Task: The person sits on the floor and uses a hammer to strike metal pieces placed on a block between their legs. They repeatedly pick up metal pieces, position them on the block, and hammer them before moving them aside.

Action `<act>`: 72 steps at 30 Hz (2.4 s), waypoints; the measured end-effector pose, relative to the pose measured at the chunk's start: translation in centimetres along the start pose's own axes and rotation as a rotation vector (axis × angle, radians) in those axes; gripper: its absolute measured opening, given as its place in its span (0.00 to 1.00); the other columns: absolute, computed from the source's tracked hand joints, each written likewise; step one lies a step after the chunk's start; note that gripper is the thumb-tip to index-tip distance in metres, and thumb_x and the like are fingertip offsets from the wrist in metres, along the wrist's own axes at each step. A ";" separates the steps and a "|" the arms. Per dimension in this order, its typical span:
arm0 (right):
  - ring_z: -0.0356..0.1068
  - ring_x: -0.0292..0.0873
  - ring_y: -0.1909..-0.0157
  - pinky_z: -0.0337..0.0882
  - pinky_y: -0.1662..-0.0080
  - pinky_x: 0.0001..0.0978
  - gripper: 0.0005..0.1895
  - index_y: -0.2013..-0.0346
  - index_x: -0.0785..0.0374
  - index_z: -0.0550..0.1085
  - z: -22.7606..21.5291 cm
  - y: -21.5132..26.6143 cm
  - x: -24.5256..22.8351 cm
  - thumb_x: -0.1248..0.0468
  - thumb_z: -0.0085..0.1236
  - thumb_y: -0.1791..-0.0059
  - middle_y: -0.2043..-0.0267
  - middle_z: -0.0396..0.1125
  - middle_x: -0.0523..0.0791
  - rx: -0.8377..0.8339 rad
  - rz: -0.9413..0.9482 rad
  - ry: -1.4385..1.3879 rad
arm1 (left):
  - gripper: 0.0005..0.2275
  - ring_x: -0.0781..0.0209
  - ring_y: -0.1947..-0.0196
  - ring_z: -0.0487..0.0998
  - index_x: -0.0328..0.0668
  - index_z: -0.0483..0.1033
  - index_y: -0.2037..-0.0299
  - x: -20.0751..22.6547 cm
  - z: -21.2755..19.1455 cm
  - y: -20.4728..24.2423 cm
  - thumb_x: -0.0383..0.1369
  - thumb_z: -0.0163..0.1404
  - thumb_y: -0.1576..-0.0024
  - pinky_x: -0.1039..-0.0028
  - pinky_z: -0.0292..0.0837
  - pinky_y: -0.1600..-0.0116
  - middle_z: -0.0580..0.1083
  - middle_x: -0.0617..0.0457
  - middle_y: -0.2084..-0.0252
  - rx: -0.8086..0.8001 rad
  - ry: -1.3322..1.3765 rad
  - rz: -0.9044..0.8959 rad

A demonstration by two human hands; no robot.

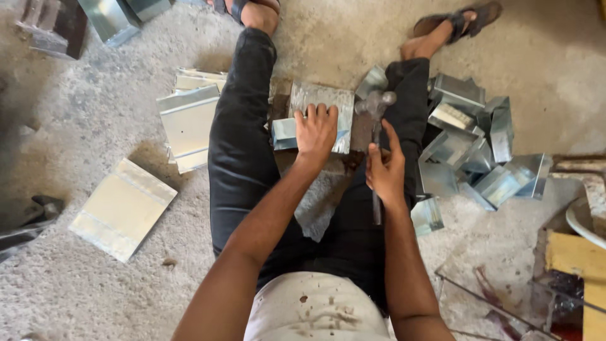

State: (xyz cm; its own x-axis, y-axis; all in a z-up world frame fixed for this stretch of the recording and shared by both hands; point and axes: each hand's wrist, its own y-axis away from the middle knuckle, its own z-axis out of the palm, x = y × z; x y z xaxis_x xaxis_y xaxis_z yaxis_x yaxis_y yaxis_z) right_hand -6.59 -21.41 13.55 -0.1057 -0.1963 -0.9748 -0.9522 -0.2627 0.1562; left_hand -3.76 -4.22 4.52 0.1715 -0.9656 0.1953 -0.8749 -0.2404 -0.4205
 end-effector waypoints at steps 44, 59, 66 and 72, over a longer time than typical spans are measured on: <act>0.73 0.42 0.53 0.74 0.56 0.32 0.16 0.45 0.71 0.67 0.9 3.0 2.4 0.67 0.57 0.44 0.54 0.70 0.55 0.196 -0.562 0.572 | 0.21 0.39 0.67 0.83 0.41 0.83 0.69 -1.7 -3.3 -3.5 0.44 0.40 0.35 0.51 0.76 0.57 0.80 0.39 0.69 -0.395 0.238 -0.040; 0.61 0.32 0.80 0.61 0.80 0.23 0.20 0.37 0.55 0.62 -0.4 9.7 -4.5 0.68 0.54 0.42 0.65 0.68 0.47 0.140 -0.622 -0.018 | 0.14 0.40 0.69 0.70 0.28 0.75 0.62 -1.8 12.3 2.3 0.32 0.42 0.29 0.55 0.65 0.60 0.71 0.37 0.68 0.627 1.001 -0.229; 0.66 0.39 0.78 0.67 0.73 0.32 0.20 0.48 0.62 0.76 -3.0 6.8 -6.0 0.50 0.58 0.44 0.71 0.72 0.44 -0.156 -0.715 -0.762 | 0.08 0.39 0.66 0.69 0.29 0.76 0.59 -1.0 12.9 2.6 0.26 0.45 0.31 0.54 0.65 0.59 0.72 0.38 0.66 0.597 1.025 -0.249; 0.74 0.45 0.52 0.73 0.55 0.30 0.13 0.45 0.70 0.70 2.1 3.3 -6.7 0.67 0.57 0.42 0.52 0.71 0.50 -0.107 -0.639 0.635 | 0.09 0.42 0.67 0.70 0.23 0.71 0.45 -1.6 12.9 2.5 0.21 0.44 0.32 0.54 0.64 0.64 0.72 0.38 0.62 0.757 0.693 0.015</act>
State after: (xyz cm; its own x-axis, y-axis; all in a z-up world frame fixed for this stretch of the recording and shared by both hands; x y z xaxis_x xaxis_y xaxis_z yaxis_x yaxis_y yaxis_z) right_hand -9.65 -19.03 20.26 0.6421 -0.4587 -0.6143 -0.7399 -0.5806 -0.3399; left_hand -0.40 -4.54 -8.31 -0.3466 -0.7573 0.5535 -0.3184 -0.4601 -0.8288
